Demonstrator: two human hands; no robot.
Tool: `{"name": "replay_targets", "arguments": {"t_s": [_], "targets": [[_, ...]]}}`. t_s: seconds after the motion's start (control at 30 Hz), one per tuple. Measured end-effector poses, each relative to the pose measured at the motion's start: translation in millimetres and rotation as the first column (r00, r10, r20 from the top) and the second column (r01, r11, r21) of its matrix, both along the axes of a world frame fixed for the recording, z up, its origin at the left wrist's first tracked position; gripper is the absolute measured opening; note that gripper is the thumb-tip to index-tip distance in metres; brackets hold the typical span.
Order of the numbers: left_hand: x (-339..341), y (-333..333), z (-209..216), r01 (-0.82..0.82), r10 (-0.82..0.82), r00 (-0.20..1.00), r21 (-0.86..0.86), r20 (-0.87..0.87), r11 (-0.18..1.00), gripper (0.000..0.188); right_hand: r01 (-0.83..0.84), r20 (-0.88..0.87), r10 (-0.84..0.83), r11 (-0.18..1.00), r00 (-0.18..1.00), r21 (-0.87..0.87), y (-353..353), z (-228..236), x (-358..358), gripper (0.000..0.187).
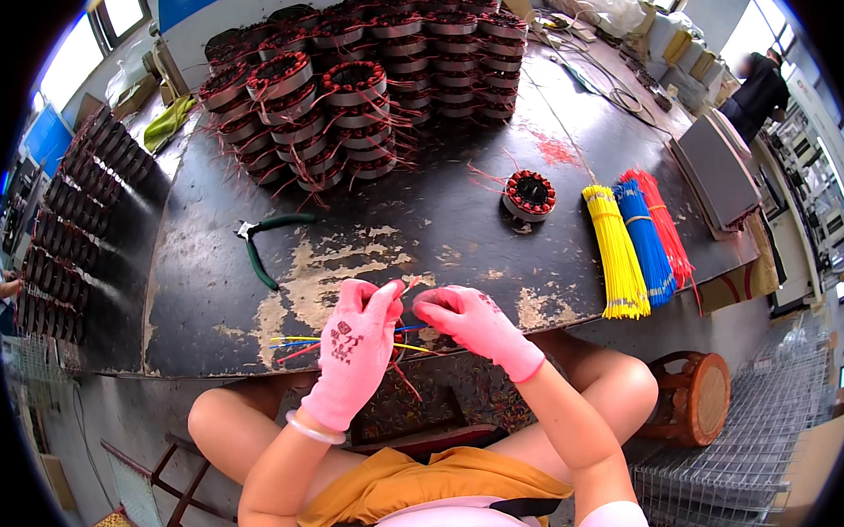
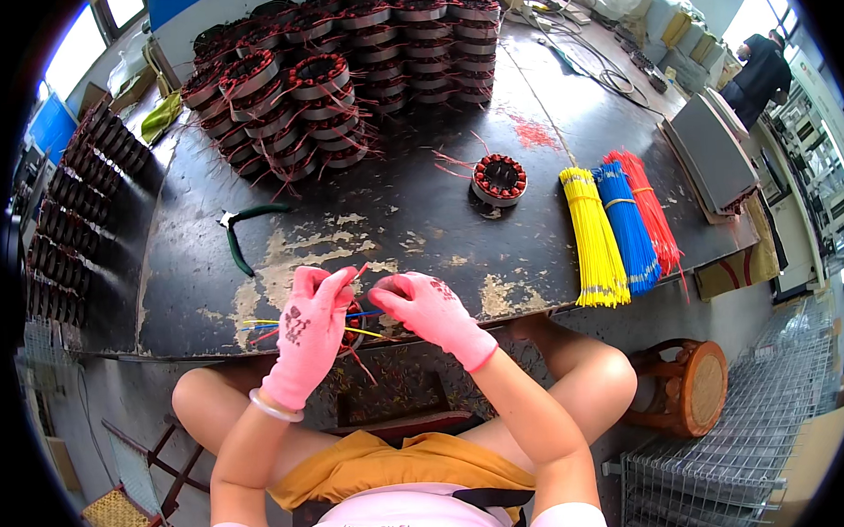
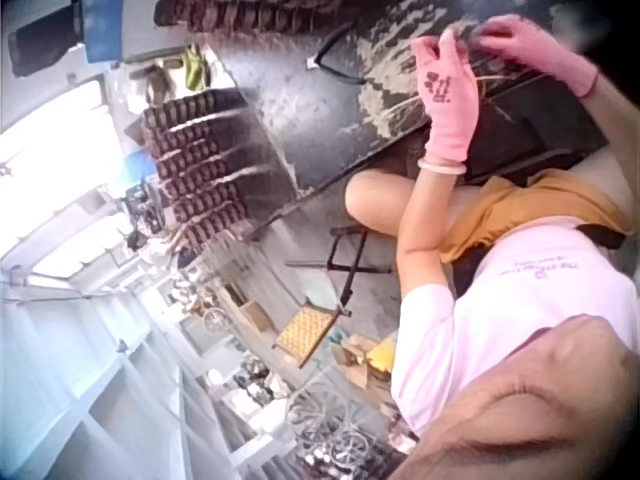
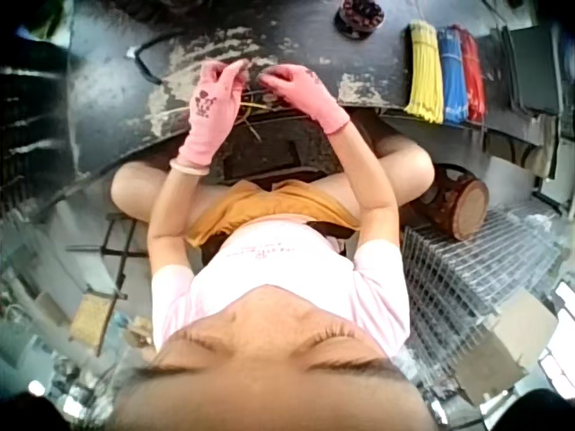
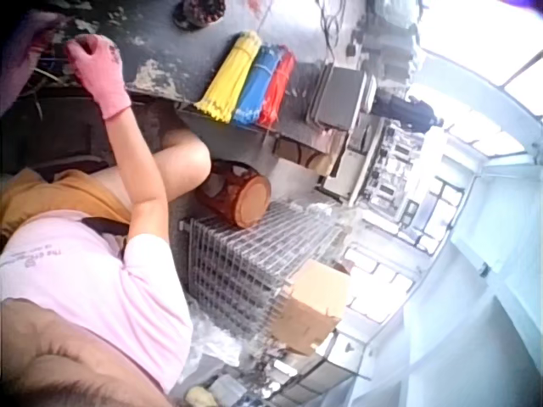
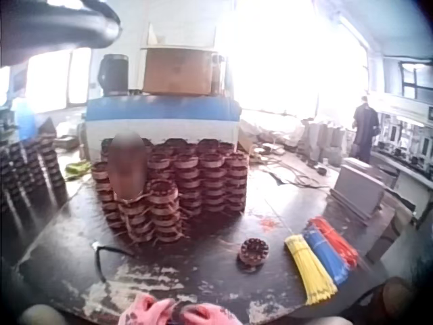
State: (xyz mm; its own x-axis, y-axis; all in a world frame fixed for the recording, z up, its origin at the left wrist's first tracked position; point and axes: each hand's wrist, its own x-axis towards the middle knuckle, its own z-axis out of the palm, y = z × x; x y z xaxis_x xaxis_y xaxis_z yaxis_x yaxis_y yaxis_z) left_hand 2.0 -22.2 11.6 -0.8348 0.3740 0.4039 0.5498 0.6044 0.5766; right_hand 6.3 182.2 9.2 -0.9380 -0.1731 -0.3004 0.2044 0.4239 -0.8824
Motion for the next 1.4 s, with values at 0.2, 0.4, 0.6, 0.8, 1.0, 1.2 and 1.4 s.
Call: {"name": "replay_targets", "arguments": {"t_s": [0.2,0.4,0.6,0.8,1.0,1.2,1.4], "targets": [[-8.2,0.7,-19.4,-0.012,0.007,0.999,0.142,0.033,0.99,0.022,0.063,-0.378,-0.046,0.997,0.925,0.034,-19.3,-14.8,3.0,0.018],[-10.7,-13.1,-11.7,0.163,-0.173,0.974,0.082,0.145,0.983,0.016,0.188,-0.728,0.112,0.93,0.677,0.317,-14.5,-9.5,32.8,0.015],[-13.4,-14.2,-0.7,0.197,-0.199,0.959,0.034,0.202,0.98,0.013,0.086,-0.655,0.019,0.988,0.755,0.128,-10.4,-5.6,20.3,0.015],[-7.0,-5.2,11.8,0.137,-0.12,0.976,-0.083,0.185,0.987,0.011,-0.001,-0.414,-0.002,1.0,0.91,-0.008,-7.0,7.4,13.1,0.013],[-2.6,-1.2,10.0,0.111,-0.101,0.987,-0.083,0.122,0.99,0.013,-0.058,-0.346,0.071,0.997,0.936,0.048,-3.2,15.4,5.6,0.013],[-4.2,5.4,-13.8,0.156,-0.156,0.988,-0.007,0.01,0.988,0.014,-0.007,0.247,0.115,0.917,0.962,-0.399,11.0,3.7,-23.6,0.019],[-6.6,2.6,-13.0,0.18,-0.179,0.982,-0.002,0.061,0.984,0.01,-0.053,-0.481,0.186,0.96,0.857,0.276,16.4,19.2,10.4,0.037]]}}
